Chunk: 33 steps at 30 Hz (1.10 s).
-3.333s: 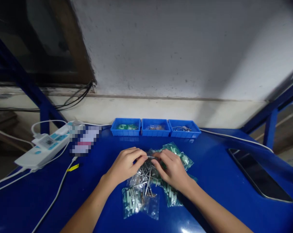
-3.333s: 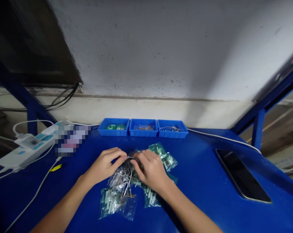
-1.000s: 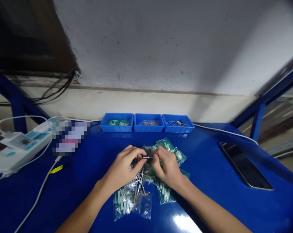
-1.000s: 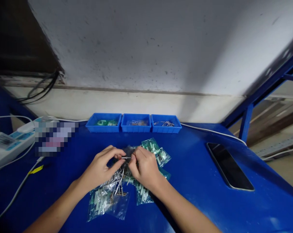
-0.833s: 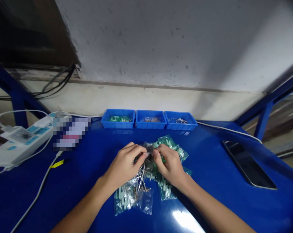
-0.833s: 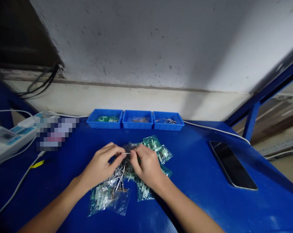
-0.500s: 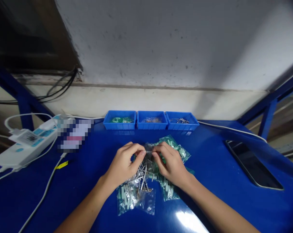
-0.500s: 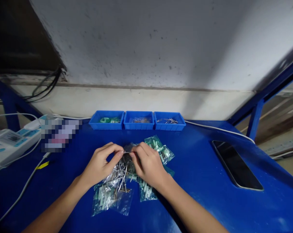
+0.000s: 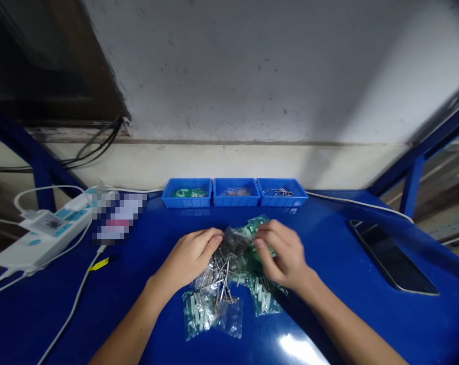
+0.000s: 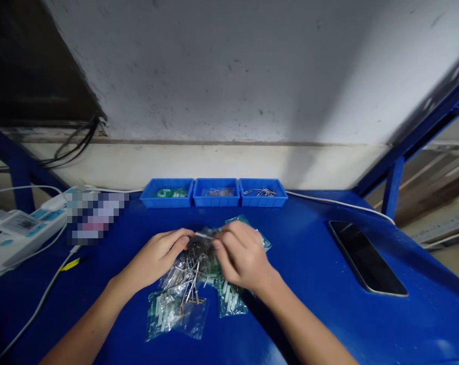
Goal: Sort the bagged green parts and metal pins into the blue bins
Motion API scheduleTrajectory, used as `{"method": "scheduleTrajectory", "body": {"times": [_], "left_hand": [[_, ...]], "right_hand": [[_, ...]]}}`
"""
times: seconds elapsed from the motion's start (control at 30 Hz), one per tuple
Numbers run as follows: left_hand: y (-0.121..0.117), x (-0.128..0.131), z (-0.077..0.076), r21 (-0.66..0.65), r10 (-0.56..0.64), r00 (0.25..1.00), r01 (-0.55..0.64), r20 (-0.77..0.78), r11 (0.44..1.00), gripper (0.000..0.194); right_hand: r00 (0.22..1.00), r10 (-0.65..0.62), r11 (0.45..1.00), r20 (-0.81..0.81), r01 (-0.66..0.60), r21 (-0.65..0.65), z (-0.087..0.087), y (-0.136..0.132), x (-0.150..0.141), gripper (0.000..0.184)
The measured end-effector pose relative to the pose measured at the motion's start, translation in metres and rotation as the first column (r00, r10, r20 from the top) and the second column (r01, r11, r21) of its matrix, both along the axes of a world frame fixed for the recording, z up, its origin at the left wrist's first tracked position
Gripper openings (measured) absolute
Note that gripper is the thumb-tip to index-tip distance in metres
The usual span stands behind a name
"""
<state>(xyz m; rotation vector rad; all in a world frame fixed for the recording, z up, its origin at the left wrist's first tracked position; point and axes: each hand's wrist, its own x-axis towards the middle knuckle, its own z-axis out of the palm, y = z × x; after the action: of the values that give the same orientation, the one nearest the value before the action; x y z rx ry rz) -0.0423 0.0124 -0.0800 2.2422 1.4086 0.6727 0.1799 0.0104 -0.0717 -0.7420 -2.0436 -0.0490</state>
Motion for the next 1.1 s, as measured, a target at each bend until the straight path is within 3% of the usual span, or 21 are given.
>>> {"method": "scheduleTrajectory", "body": {"times": [0.07, 0.13, 0.23, 0.3, 0.4, 0.57, 0.73, 0.9, 1.1], "left_hand": [[0.003, -0.007, -0.003, -0.027, 0.009, 0.994, -0.012, -0.108, 1.000, 0.027], [0.006, -0.012, -0.008, -0.033, 0.002, 0.980, -0.009, -0.200, 0.999, 0.028], [0.011, -0.018, -0.014, -0.028, -0.007, 0.971, 0.000, -0.240, 1.000, 0.028], [0.014, -0.021, -0.016, -0.012, -0.022, 0.978, 0.020, -0.209, 1.000, 0.021], [0.017, -0.023, -0.017, -0.002, -0.071, 0.986, 0.071, -0.150, 0.997, 0.010], [0.018, -0.023, -0.016, -0.034, -0.071, 0.994, 0.069, -0.079, 0.997, 0.012], [0.014, -0.018, -0.012, -0.054, -0.037, 0.999, 0.038, 0.006, 0.998, 0.012], [0.007, -0.010, -0.005, -0.062, -0.086, 0.996, 0.086, 0.010, 0.994, 0.015], [0.004, -0.005, -0.005, -0.055, -0.114, 0.993, 0.114, 0.016, 0.992, 0.018]], "right_hand": [[0.975, -0.116, 0.974, -0.189, 0.149, 0.169, 0.011, 0.007, 0.017, 0.011], [0.887, -0.315, 0.900, -0.336, 0.392, 0.192, 0.021, 0.021, 0.033, 0.013], [0.752, -0.613, 0.781, -0.243, 0.622, -0.045, 0.023, 0.043, 0.050, 0.018], [0.723, -0.688, 0.720, -0.068, 0.667, -0.189, 0.015, 0.052, 0.053, 0.026], [0.773, -0.628, 0.727, 0.092, 0.625, -0.285, -0.005, 0.048, 0.040, 0.032], [0.956, -0.242, 0.876, 0.163, 0.288, -0.386, -0.023, 0.019, -0.006, 0.024], [0.970, 0.000, 0.938, 0.243, 0.084, -0.335, -0.026, 0.003, -0.030, 0.024], [0.961, 0.032, 0.967, 0.275, 0.041, -0.253, -0.028, 0.003, -0.029, 0.016], [0.965, 0.012, 0.965, 0.264, 0.058, -0.256, -0.028, 0.007, -0.025, 0.014]]}}
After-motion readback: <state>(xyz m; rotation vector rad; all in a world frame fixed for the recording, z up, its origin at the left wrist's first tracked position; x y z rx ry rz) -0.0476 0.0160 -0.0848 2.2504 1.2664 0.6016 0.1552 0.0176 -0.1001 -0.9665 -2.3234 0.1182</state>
